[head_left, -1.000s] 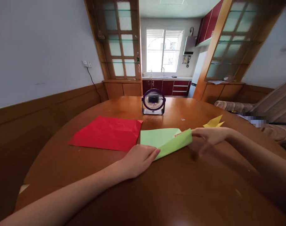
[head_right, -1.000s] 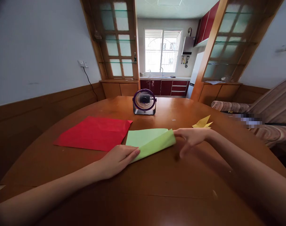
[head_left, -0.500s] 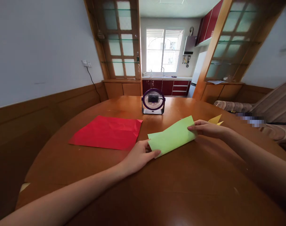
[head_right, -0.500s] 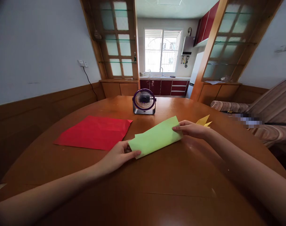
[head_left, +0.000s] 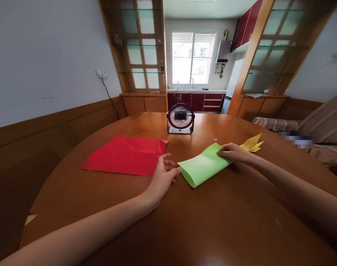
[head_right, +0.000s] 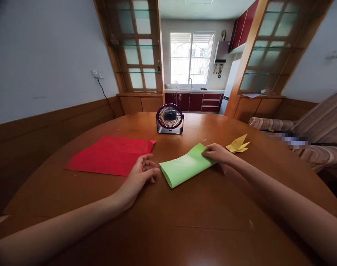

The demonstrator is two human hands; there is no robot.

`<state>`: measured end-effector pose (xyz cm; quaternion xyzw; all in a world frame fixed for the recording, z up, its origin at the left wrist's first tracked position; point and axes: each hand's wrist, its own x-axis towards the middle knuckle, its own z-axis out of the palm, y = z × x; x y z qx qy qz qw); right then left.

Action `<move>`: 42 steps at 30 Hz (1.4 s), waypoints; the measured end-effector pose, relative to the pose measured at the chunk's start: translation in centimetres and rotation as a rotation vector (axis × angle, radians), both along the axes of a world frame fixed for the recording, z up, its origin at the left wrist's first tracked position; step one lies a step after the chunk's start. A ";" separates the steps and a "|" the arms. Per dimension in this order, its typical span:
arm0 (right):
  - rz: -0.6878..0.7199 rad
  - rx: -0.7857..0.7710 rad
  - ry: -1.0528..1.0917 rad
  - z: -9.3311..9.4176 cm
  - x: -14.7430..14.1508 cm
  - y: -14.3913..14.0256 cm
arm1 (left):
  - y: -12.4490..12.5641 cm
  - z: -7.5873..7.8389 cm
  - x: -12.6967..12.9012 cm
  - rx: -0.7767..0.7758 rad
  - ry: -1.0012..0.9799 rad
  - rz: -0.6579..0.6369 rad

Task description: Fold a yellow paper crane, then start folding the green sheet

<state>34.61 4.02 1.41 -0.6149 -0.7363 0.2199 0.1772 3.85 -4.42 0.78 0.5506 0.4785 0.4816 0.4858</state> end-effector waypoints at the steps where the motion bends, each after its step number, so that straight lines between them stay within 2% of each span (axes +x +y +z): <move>1: 0.001 0.008 -0.010 0.0 0.0 0.0 | 0.1 0.2 -0.2 0.137 0.101 0.030; 2: 0.002 0.017 -0.019 0.0 0.0 -0.1 | 0.1 0.5 -0.3 0.294 0.209 0.035; 4: 0.002 0.034 -0.040 0.0 -0.1 -0.2 | -0.1 1.3 0.0 0.591 0.444 -0.085; 6: 0.004 0.048 -0.061 0.0 -0.1 -0.2 | -0.6 2.0 0.8 0.765 0.663 -0.263; 8: 0.017 0.058 -0.077 -0.2 0.0 -0.1 | -0.9 2.2 2.1 0.874 0.856 -0.455; 10: 0.035 0.067 -0.078 -0.3 0.1 -0.1 | -0.9 1.8 3.4 0.872 0.968 -0.565; 13: 0.042 0.079 -0.031 -0.7 0.4 -0.3 | -0.3 0.7 4.5 0.791 1.028 -0.649; 19: 0.010 0.113 0.117 -1.1 0.7 -0.9 | -0.1 -1.0 4.3 0.639 0.965 -0.737; 24: 0.007 0.140 0.124 -1.5 0.8 -0.9 | -0.5 -1.2 4.3 0.575 0.966 -0.735; 42: -0.003 0.131 0.113 -1.9 0.8 -1.0 | -0.8 -1.5 4.4 0.538 0.973 -0.705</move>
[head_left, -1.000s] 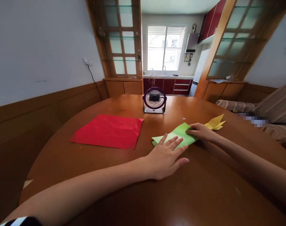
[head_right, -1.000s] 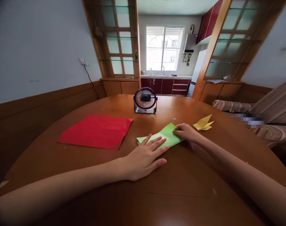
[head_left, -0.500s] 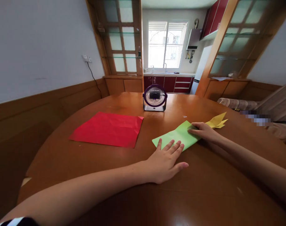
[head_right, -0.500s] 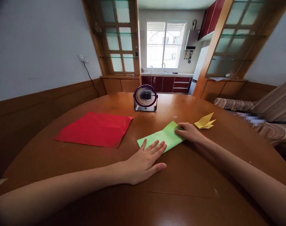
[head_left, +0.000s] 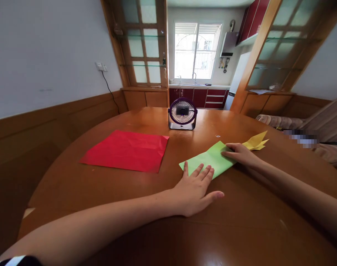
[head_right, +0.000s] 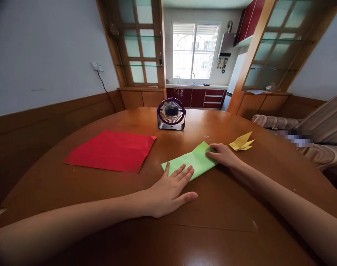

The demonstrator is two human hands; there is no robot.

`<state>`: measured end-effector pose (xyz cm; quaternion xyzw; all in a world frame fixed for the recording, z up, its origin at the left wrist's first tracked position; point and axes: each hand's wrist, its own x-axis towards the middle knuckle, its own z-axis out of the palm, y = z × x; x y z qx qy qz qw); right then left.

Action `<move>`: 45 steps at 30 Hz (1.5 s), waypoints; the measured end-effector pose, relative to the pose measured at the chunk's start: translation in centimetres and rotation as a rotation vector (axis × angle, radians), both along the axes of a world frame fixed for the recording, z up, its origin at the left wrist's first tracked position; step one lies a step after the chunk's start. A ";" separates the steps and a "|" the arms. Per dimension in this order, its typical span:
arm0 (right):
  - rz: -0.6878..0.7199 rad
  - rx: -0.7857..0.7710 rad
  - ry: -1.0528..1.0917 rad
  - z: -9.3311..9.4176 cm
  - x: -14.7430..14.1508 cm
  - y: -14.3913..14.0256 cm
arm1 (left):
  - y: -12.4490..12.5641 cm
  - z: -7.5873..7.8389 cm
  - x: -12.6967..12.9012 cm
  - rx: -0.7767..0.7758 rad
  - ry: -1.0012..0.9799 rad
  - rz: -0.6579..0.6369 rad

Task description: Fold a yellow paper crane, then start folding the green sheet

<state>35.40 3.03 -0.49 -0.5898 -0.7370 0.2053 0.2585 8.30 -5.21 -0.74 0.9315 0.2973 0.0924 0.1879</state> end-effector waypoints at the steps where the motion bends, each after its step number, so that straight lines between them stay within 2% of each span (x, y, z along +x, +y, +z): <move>1: -0.001 -0.005 0.002 0.0 0.0 0.0 | 0.0 0.0 0.0 -0.003 0.001 -0.001; 12: 0.005 -0.016 0.006 0.0 0.0 0.1 | -0.2 0.1 0.1 -0.001 0.028 0.007; 25: -0.010 -0.004 0.013 0.0 0.0 -0.1 | 0.3 -0.3 0.2 0.006 0.030 0.126; 45: -0.003 -0.017 0.018 0.0 0.0 -0.2 | 0.4 -0.6 -0.2 0.022 0.043 0.100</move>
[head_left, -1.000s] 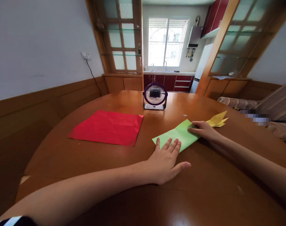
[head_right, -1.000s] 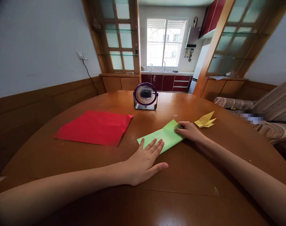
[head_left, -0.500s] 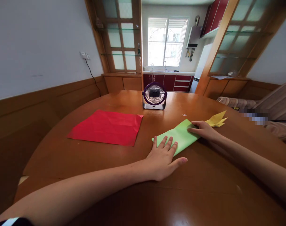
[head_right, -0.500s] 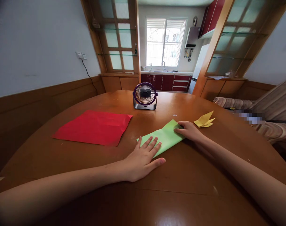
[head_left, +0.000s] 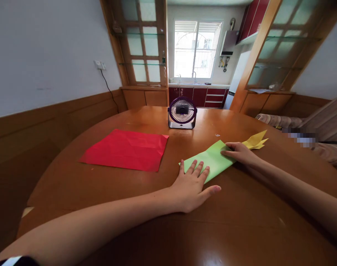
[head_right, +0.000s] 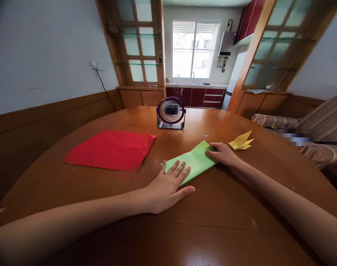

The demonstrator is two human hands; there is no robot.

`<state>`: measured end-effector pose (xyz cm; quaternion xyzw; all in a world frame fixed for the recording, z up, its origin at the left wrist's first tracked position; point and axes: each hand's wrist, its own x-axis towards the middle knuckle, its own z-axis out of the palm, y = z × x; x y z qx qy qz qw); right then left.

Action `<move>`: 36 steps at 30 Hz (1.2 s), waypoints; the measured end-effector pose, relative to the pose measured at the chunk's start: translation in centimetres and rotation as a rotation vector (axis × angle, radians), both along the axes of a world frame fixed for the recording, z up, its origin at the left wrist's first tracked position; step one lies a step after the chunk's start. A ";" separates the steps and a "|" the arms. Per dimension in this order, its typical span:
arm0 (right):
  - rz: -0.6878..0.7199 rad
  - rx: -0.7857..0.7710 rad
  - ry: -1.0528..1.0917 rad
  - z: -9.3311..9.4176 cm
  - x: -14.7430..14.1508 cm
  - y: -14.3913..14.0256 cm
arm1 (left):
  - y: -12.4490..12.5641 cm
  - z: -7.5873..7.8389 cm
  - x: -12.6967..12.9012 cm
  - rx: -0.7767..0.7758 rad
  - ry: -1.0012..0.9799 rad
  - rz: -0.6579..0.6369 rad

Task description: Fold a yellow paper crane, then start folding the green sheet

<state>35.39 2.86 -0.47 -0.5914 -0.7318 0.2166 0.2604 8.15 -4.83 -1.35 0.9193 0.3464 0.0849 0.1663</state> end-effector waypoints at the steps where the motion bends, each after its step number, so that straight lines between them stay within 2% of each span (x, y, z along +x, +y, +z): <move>1: 0.002 -0.002 0.000 0.0 0.0 0.0 | 0.0 0.0 0.0 -0.001 0.000 0.000; 17: -0.003 0.021 -0.049 -0.2 0.1 0.2 | -0.1 0.4 -0.1 -0.014 0.031 -0.003; 22: -0.020 0.130 -0.052 -0.1 0.0 -0.1 | -0.1 0.2 0.1 0.006 0.060 -0.007; 29: 0.052 0.246 -0.264 -0.3 -0.1 -0.6 | -0.3 0.7 0.0 0.004 0.074 -0.013; 36: 0.038 0.225 -0.389 -0.6 0.2 -0.5 | -0.5 0.7 0.1 0.032 0.067 0.004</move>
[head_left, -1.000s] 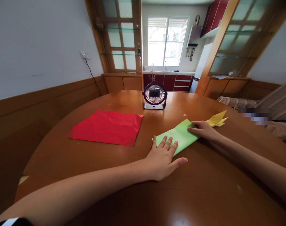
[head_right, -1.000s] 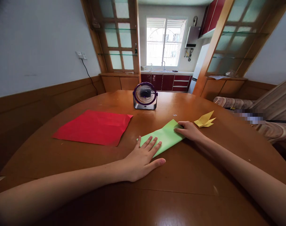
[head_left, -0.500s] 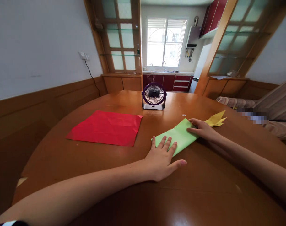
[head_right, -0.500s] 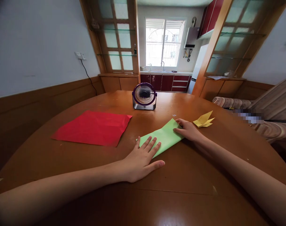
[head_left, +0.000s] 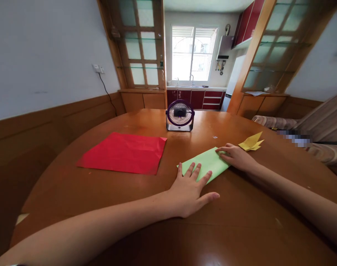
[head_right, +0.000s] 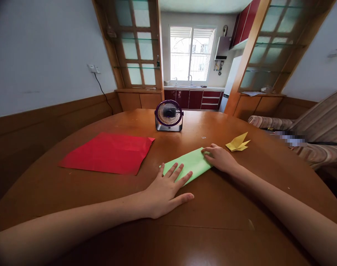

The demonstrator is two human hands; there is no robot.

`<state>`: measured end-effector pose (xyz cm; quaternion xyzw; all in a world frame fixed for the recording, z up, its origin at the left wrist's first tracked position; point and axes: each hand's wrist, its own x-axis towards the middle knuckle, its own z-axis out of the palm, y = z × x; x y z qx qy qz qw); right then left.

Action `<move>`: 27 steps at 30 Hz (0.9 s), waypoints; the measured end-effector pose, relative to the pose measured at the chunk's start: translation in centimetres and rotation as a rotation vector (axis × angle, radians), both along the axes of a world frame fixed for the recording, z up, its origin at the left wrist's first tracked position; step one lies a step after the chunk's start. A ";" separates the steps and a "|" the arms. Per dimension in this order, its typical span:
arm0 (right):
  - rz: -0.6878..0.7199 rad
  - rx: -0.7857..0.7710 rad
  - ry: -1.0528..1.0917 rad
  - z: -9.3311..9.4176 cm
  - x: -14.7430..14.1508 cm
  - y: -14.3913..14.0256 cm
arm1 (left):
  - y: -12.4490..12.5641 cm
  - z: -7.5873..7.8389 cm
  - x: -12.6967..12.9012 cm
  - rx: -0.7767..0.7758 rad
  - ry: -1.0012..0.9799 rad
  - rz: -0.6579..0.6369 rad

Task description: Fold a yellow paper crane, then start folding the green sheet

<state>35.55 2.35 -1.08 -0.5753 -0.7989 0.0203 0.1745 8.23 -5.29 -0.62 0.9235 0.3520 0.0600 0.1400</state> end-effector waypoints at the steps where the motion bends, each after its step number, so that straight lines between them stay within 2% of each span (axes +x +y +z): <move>1: -0.009 0.003 -0.006 0.0 0.0 0.0 | 0.0 0.0 0.0 0.006 -0.001 0.006; 7: -0.040 0.021 -0.023 0.0 -0.3 -0.2 | 0.3 0.6 0.1 0.086 -0.002 0.034; 10: -0.028 0.013 0.008 0.0 -0.3 -0.2 | 1.4 1.2 0.2 0.140 -0.029 0.040; 12: -0.011 0.007 0.020 0.0 -0.2 -0.1 | 2.4 1.6 0.4 0.143 -0.021 0.089; 19: 0.006 0.030 -0.001 0.0 -0.2 -0.1 | 5.7 3.2 2.1 0.089 0.086 0.278; 27: 0.002 0.076 -0.195 0.5 -1.1 -0.7 | 8.8 3.8 3.1 -0.090 0.126 0.279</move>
